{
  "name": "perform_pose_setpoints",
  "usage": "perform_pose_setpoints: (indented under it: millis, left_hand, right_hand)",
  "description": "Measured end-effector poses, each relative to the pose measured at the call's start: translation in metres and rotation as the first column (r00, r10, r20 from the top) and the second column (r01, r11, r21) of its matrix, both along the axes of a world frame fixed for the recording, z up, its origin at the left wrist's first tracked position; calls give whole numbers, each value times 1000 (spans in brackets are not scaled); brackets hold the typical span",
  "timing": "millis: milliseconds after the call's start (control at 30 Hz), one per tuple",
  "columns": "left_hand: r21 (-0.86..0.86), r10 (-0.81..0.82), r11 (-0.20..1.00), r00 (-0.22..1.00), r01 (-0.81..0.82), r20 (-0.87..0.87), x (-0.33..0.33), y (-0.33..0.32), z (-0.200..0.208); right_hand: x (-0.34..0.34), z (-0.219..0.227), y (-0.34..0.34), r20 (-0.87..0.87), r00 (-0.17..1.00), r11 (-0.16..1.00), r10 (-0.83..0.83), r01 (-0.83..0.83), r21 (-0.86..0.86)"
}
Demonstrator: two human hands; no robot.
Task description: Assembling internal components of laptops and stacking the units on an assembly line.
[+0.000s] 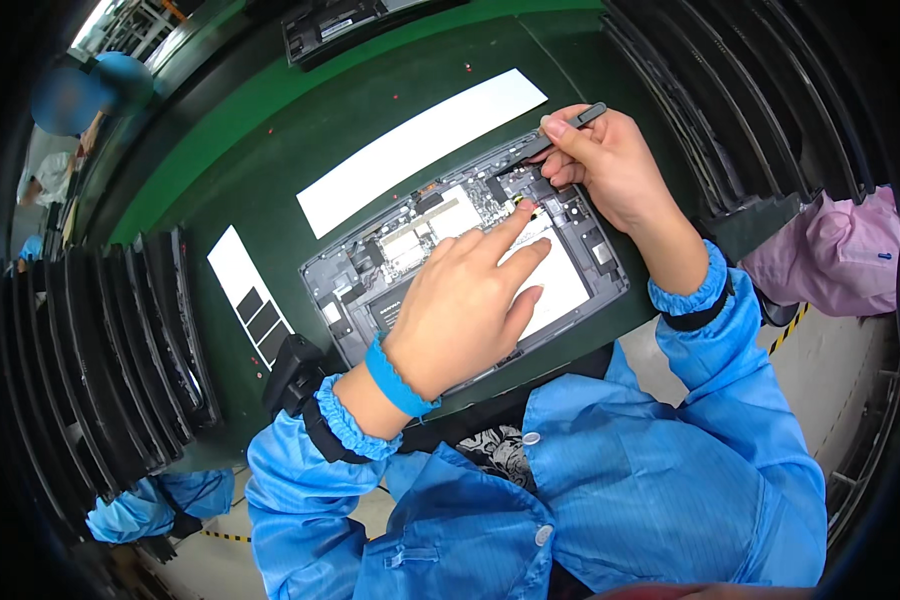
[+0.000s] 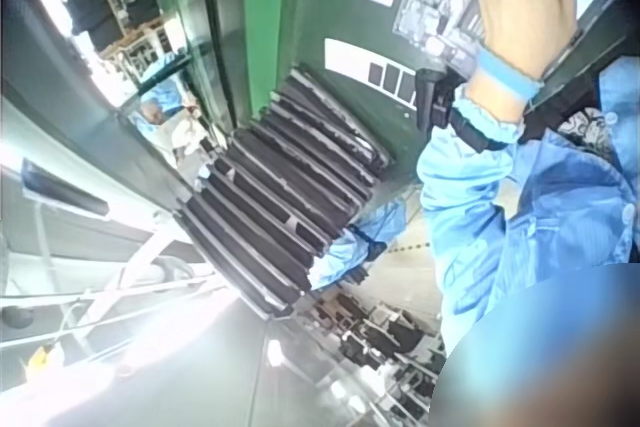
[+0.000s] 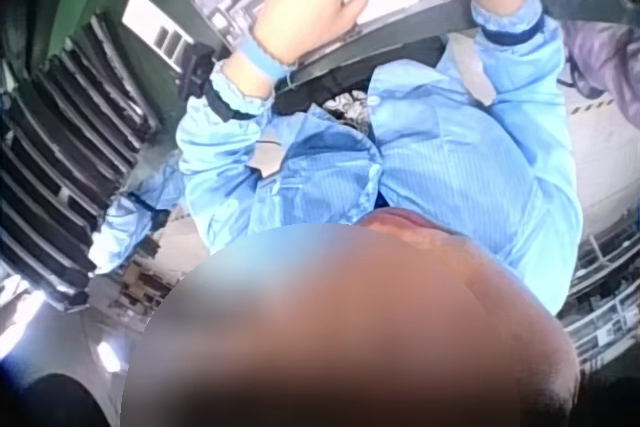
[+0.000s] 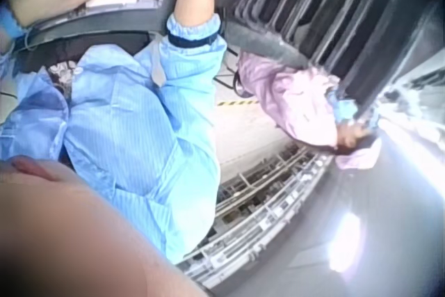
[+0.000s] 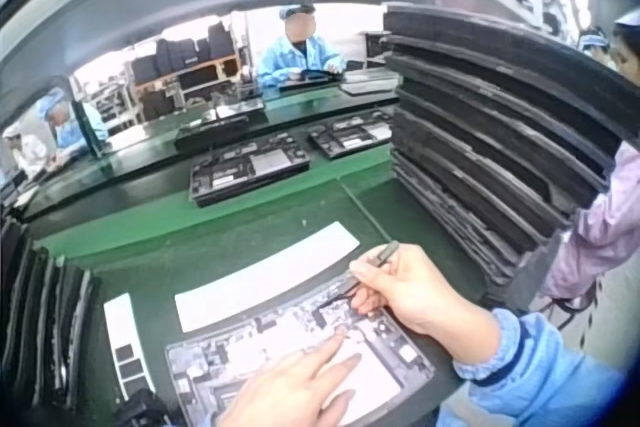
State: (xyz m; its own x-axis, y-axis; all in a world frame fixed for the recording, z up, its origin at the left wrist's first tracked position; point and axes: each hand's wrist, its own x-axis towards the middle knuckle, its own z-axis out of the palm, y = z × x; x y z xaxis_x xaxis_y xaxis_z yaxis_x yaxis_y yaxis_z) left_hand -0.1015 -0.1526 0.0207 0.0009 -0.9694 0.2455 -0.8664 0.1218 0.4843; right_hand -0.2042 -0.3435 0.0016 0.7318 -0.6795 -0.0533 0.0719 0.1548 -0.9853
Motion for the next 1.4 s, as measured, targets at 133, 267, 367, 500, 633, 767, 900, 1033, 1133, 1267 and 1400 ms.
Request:
perform_pose_setpoints:
  millis: [133,267,367,500,633,767,900,1033,1133,1267,1400]
  left_hand:
    - [-6,-11,1000,1000,11,-4,0,-1,0]
    - [-1,-10,1000,999,10,-36,1,-2,0]
    - [-47,35,998,997,-31,73,-3,-2,-2]
    - [-25,70,997,988,-67,138,-6,-2,0]
    - [-3,102,995,977,-104,188,-10,-3,-5]
    - [-15,148,989,970,-148,192,-11,-4,-10]
    - [10,185,982,968,-190,170,-6,13,2]
    - [47,281,958,959,-282,28,-13,72,39]
    - [91,617,774,713,-627,-333,-20,115,31]
    - [169,528,794,527,-583,-666,-27,141,-6]
    - [37,391,788,452,-615,-801,-25,140,-8]
  right_hand:
    - [0,-1,-1,24,1000,1000,1,-1,5]
    - [1,1,1,27,999,1000,-23,23,20]
    - [1,-1,1,33,999,999,-11,10,37]
    - [1,0,1,29,999,999,-21,20,29]
    - [0,-3,3,64,997,999,-34,33,18]
    - [0,5,14,112,988,991,-104,113,-76]
    - [6,4,14,180,961,964,-209,233,-126]
    - [-25,12,16,41,967,928,-251,253,-275]
    - [-52,9,29,-99,960,830,-260,170,-532]
    - [-57,3,57,-318,922,741,-221,-54,-669]
    - [-57,1,69,-119,991,892,-56,-4,-452]
